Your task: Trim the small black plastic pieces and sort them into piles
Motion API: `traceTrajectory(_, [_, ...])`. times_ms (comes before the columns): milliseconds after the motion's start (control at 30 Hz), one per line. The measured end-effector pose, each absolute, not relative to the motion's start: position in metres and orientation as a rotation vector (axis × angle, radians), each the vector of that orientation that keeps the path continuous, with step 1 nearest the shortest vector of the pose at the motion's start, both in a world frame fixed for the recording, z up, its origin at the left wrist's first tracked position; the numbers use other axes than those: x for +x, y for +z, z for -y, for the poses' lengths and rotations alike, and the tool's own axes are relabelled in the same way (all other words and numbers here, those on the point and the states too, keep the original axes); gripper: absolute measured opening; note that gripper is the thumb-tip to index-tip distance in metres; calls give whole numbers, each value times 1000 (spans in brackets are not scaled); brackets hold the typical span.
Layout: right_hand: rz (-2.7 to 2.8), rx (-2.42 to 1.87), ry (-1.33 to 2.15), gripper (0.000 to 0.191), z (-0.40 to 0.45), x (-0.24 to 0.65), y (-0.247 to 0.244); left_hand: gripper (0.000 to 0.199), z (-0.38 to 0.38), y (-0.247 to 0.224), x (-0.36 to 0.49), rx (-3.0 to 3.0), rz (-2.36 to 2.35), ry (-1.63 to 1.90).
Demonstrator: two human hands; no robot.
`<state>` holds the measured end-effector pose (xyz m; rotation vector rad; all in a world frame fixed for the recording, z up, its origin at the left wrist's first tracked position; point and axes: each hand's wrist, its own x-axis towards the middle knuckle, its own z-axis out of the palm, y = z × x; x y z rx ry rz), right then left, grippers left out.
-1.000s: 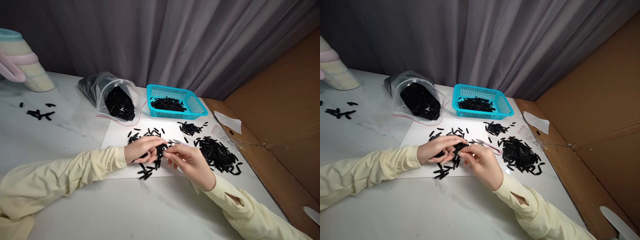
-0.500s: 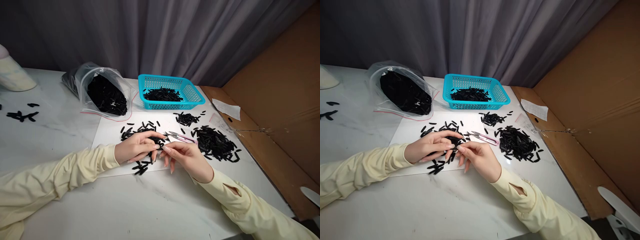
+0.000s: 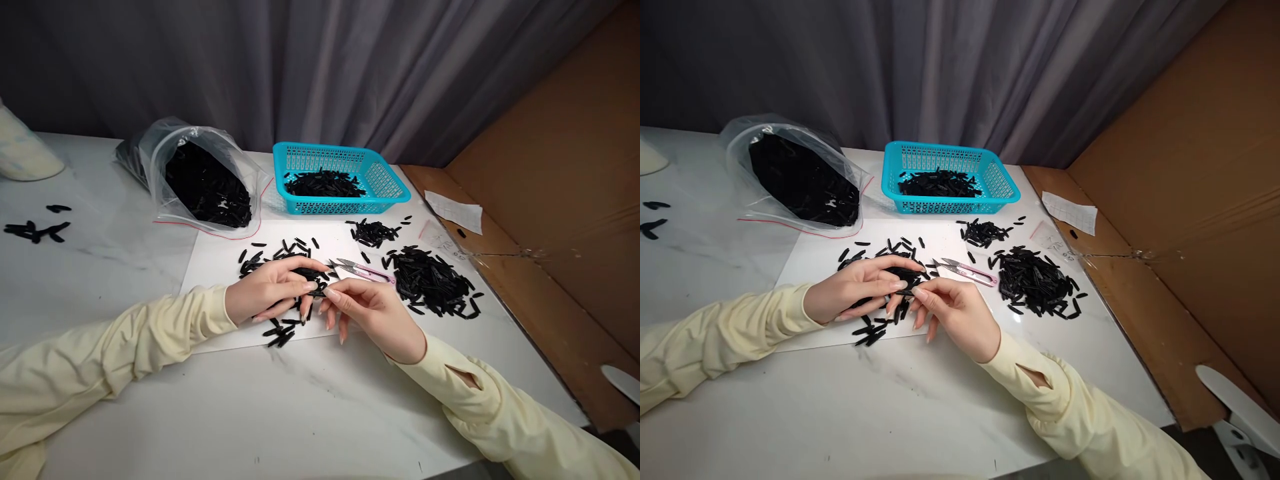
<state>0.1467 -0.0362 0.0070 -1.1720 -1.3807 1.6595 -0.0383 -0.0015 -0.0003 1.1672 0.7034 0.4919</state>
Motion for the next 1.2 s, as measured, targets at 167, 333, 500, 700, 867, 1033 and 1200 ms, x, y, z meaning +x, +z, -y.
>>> traceTrajectory(167, [1375, -1172, 1614, 24, 38, 147, 6, 33, 2, 0, -38, 1181, -728, 505])
traceTrajectory(333, [1319, -1167, 1623, 21, 38, 147, 7, 39, 1, -2, -39, 1186, -727, 522])
traceTrajectory(500, [1279, -1152, 1611, 18, 38, 148, 8, 43, 1, -2, -40, 1178, -735, 543])
traceTrajectory(700, [1296, -1154, 1572, 21, 38, 148, 7, 41, 1, 0, -40, 1169, -705, 556])
traceTrajectory(867, [1301, -1175, 1560, 20, 39, 148, 8, 39, 0, 1, -39, 1165, -706, 555])
traceTrajectory(1033, [1315, -1190, 1565, 21, 40, 147, 10, 37, 1, 1, -40, 1158, -718, 541])
traceTrajectory(1200, [1330, -1200, 1557, 22, 40, 148, 10, 34, 1, 1, -40, 1160, -729, 526])
